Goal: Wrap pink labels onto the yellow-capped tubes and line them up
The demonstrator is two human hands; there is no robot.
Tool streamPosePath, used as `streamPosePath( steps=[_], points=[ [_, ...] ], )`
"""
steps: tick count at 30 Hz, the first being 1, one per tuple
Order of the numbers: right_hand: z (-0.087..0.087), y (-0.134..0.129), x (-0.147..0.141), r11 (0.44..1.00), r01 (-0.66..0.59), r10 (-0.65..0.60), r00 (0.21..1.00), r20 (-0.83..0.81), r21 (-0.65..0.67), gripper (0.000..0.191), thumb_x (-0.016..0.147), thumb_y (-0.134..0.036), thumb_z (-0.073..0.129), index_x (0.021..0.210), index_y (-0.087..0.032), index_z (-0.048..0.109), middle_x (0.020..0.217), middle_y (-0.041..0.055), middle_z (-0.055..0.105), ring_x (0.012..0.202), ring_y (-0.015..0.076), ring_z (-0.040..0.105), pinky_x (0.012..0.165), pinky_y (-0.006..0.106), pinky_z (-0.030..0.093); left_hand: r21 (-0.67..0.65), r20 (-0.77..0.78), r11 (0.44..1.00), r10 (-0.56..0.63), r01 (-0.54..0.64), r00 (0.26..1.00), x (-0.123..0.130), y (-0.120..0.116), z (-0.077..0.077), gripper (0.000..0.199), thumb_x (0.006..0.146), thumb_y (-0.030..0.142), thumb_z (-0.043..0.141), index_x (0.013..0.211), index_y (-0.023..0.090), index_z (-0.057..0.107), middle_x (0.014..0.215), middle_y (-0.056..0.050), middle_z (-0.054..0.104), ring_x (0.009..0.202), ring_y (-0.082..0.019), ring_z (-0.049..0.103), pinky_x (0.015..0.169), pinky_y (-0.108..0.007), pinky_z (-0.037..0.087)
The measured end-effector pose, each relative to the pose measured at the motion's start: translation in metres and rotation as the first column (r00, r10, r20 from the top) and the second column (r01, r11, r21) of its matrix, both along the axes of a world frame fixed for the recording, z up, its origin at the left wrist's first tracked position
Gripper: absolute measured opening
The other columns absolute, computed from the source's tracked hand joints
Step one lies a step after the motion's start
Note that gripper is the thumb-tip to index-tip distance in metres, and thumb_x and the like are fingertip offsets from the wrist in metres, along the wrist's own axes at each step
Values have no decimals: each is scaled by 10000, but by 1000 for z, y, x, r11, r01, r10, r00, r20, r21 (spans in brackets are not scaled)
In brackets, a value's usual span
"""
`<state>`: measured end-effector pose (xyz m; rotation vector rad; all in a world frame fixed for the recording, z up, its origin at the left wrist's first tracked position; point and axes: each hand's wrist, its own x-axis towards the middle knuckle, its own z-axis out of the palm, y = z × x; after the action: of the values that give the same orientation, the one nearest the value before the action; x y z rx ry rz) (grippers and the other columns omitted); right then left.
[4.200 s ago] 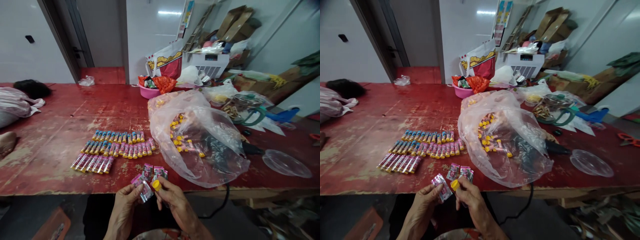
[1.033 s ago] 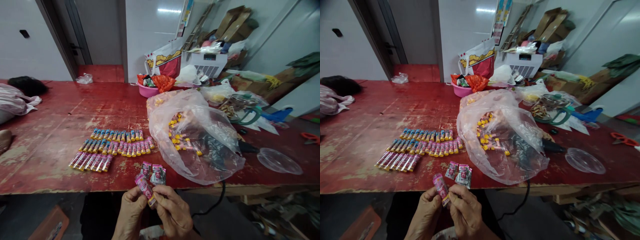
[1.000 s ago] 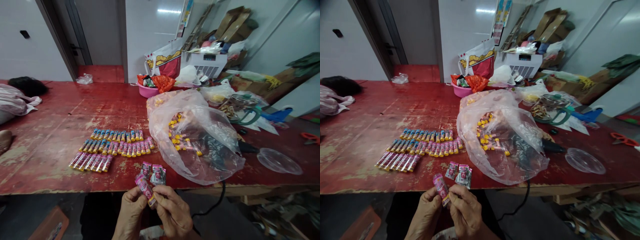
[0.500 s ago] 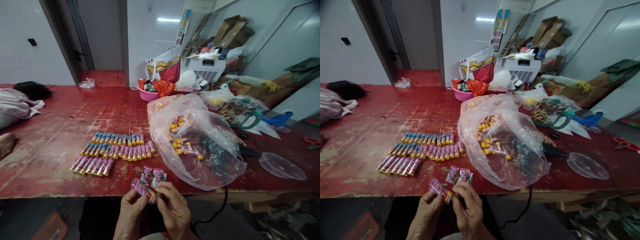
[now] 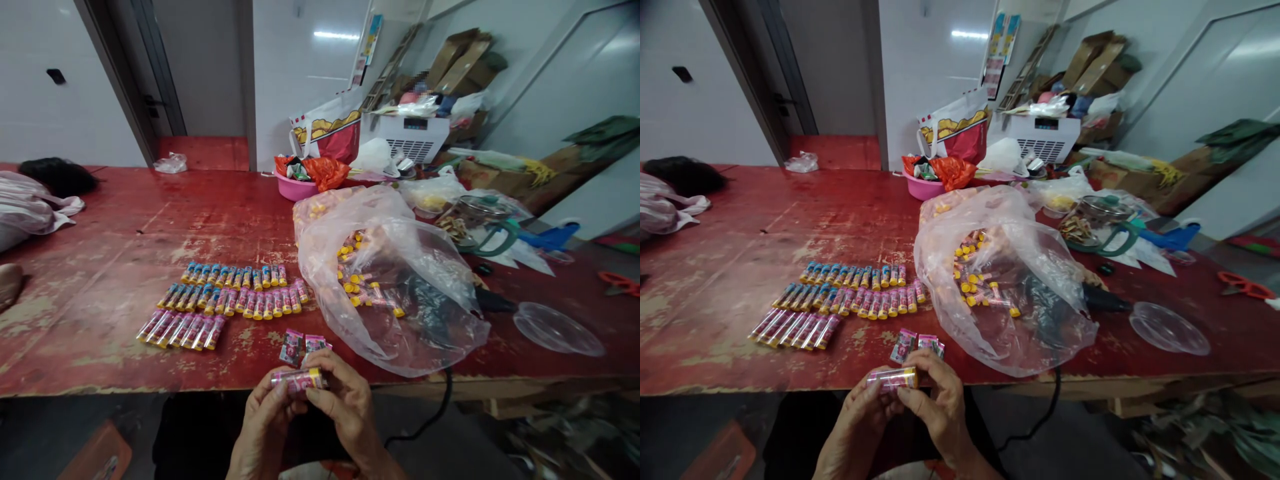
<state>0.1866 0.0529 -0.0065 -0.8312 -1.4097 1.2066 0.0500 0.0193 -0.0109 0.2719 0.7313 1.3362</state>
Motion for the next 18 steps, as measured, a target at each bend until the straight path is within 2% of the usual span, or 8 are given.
streamPosePath(
  steps=[4, 6, 10, 12, 15, 18],
  points=[
    [7, 11, 6, 976, -142, 121, 983, -136, -164, 192, 724, -341, 671, 801, -167, 654, 783, 31, 543, 722, 172, 497, 643, 270, 412, 65, -66, 996, -64, 68, 996, -7, 0, -4, 394, 713, 472, 745, 858, 106, 762, 673, -83, 698, 604, -152, 593, 595, -252, 475],
    [13, 17, 7, 964, -197, 175, 976, -133, -177, 203, 684, -336, 675, 787, -162, 658, 765, 31, 549, 719, 175, 482, 646, 277, 390, 74, -98, 988, -125, 132, 987, -10, -1, -1, 354, 711, 430, 762, 846, 104, 767, 624, -68, 683, 560, -129, 569, 584, -235, 450],
    [21, 24, 8, 949, -266, 262, 964, -45, -169, 214, 667, -340, 687, 778, -157, 671, 757, 20, 556, 696, 157, 469, 629, 265, 361, 7, -82, 974, -224, 226, 971, -12, -7, 7, 263, 679, 291, 816, 882, 130, 775, 633, -57, 694, 576, -111, 567, 624, -221, 426],
    [21, 24, 8, 947, -266, 269, 963, -11, -181, 246, 669, -355, 711, 814, -158, 682, 758, 15, 561, 679, 148, 477, 614, 256, 367, 11, -70, 975, -219, 220, 973, -11, -9, 11, 280, 668, 289, 825, 905, 147, 777, 693, -69, 715, 611, -121, 584, 652, -231, 432],
    [16, 20, 8, 950, -220, 227, 974, 8, -220, 379, 664, -369, 753, 981, -174, 679, 793, 18, 594, 704, 159, 531, 624, 252, 415, 37, -89, 980, -191, 194, 978, -11, -9, 14, 311, 655, 296, 835, 930, 165, 777, 750, -75, 731, 677, -142, 613, 696, -240, 445],
    [13, 16, 7, 973, -161, 164, 986, 5, -166, 488, 696, -382, 762, 1132, -208, 628, 934, 45, 608, 806, 188, 575, 696, 275, 470, 54, -99, 983, -171, 177, 980, -11, -8, 14, 331, 647, 316, 841, 937, 169, 776, 771, -76, 732, 697, -153, 615, 712, -253, 448]
  ],
)
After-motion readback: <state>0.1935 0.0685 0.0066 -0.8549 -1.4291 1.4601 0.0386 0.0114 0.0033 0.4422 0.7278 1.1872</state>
